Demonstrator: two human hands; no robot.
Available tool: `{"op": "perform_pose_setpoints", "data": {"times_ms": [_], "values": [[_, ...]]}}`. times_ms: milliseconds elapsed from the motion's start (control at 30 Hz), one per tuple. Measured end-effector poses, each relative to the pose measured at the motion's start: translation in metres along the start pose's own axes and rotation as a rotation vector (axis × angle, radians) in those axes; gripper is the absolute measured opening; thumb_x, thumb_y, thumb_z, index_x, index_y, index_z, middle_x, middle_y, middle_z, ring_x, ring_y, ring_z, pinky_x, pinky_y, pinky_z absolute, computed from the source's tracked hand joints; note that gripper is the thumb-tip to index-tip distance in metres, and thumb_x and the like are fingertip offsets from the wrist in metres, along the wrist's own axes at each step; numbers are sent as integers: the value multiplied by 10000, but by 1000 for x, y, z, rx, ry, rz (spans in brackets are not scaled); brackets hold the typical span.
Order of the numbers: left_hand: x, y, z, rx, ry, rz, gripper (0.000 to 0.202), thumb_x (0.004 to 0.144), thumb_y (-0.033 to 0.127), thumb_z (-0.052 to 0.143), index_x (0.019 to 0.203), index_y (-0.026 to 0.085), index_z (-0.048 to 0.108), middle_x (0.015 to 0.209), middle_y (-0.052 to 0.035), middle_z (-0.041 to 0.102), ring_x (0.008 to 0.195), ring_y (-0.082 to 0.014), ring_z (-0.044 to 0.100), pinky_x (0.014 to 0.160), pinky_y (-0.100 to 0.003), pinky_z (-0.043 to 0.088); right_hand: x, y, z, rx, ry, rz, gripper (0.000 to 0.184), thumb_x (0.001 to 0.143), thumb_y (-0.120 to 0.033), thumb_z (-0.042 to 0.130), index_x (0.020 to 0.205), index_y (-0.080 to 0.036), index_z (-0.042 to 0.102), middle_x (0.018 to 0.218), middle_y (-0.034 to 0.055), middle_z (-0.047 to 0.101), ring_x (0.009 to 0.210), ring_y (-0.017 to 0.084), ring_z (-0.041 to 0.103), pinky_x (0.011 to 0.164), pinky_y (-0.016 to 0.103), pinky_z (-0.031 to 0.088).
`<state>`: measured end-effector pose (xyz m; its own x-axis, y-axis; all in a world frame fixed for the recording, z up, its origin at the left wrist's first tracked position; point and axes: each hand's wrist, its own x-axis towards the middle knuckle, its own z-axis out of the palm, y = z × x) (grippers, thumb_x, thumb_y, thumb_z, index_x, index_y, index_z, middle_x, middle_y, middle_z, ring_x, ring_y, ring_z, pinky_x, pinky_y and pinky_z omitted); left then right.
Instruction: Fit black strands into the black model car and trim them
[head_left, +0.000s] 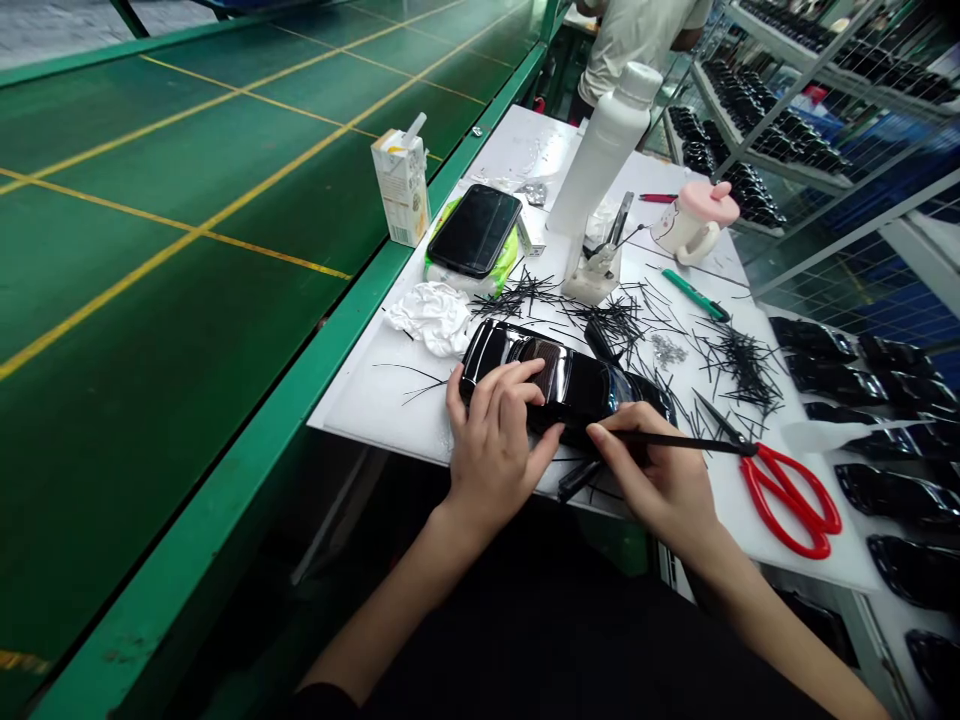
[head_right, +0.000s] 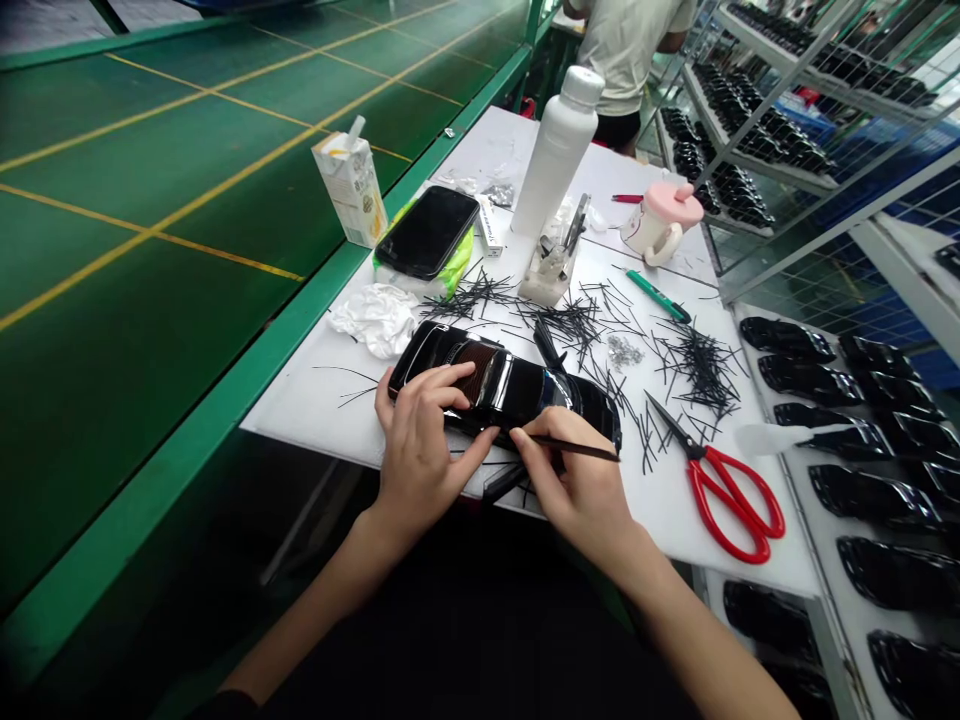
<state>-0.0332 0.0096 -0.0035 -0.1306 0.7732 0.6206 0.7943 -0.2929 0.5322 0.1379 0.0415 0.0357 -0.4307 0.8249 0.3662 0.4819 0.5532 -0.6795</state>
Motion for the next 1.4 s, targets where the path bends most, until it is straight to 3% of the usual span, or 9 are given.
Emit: {"op": "perform_pose_setpoints", "data": {"times_ms": [133, 333, 800, 1000, 1033, 1133, 1200, 1300, 1400], "values": [[0, 0, 0, 0, 1, -1, 262, 865, 251, 660, 993, 231, 432, 1260, -100, 680, 1229, -256, 591, 1197, -546, 181, 0, -4, -3, 38, 82, 17, 160, 946, -201, 569, 790, -225, 539, 654, -25, 475, 563, 125, 445, 499, 266, 364], [-1, 0, 0, -1, -8, 7, 271, 865, 244, 664, 999, 228, 429, 1271, -103, 673, 1236, -263, 584, 1187, -558, 191, 0, -4, 0, -35, -34, -49, 120, 939, -175, 571, 829, -218, 552, 691, -18, 522, 570, 117, 460, 510, 264, 376], [0, 0, -1, 12, 2, 13, 265, 860, 235, 660, 998, 228, 433, 1266, -110, 676, 1229, -266, 589, 1188, -555, 182, 1, -8, 2, -59, -78, -51, 124, 957, -211, 552, 834, -230, 552, 714, 4, 566, 613, 148, 521, 562, 288, 426], [1, -1, -3, 15, -17, 18, 261, 860, 209, 656, 993, 223, 431, 1256, -115, 676, 1216, -269, 596, 1175, -575, 205, 9, 9, -65, 34, 386, 96, 161, 934, -357, 600, 825, -246, 559, 739, 4, 554, 642, 171, 508, 570, 309, 395], [1, -1, -4, 17, -12, 20, 259, 860, 204, 654, 990, 222, 431, 1253, -116, 677, 1213, -269, 598, 1172, -580, 211, 11, 20, -78, -83, 348, 150, 223, 941, -415, 575, 800, -243, 555, 692, 1, 535, 612, 175, 490, 556, 315, 374], [1, -3, -4, 24, 5, 27, 252, 863, 190, 646, 1002, 218, 438, 1246, -123, 680, 1206, -273, 603, 1165, -595, 223, 19, 59, -106, -486, -168, 355, 319, 947, -483, 512, 745, -238, 536, 532, -26, 476, 479, 170, 436, 481, 302, 287], [0, -4, -4, 28, 7, 38, 258, 869, 187, 641, 1037, 213, 447, 1246, -131, 679, 1206, -277, 604, 1165, -596, 224, 24, 81, -110, -518, -367, 355, 279, 878, -425, 617, 691, -232, 542, 511, -27, 515, 455, 161, 449, 475, 289, 270], [-2, -5, -3, 18, 23, 46, 277, 878, 189, 632, 1099, 201, 465, 1247, -133, 679, 1201, -276, 604, 1170, -589, 219, 43, 98, -105, -477, -490, 292, 280, 784, -410, 713, 634, -227, 563, 498, -27, 547, 442, 153, 473, 470, 278, 277], [-4, -5, 0, -3, 47, 19, 288, 891, 202, 620, 1144, 195, 482, 1253, -117, 675, 1210, -261, 593, 1186, -573, 195, 85, 99, -92, -409, -452, 237, 297, 805, -524, 672, 772, -230, 653, 583, -2, 618, 485, 164, 538, 477, 281, 356]]}}
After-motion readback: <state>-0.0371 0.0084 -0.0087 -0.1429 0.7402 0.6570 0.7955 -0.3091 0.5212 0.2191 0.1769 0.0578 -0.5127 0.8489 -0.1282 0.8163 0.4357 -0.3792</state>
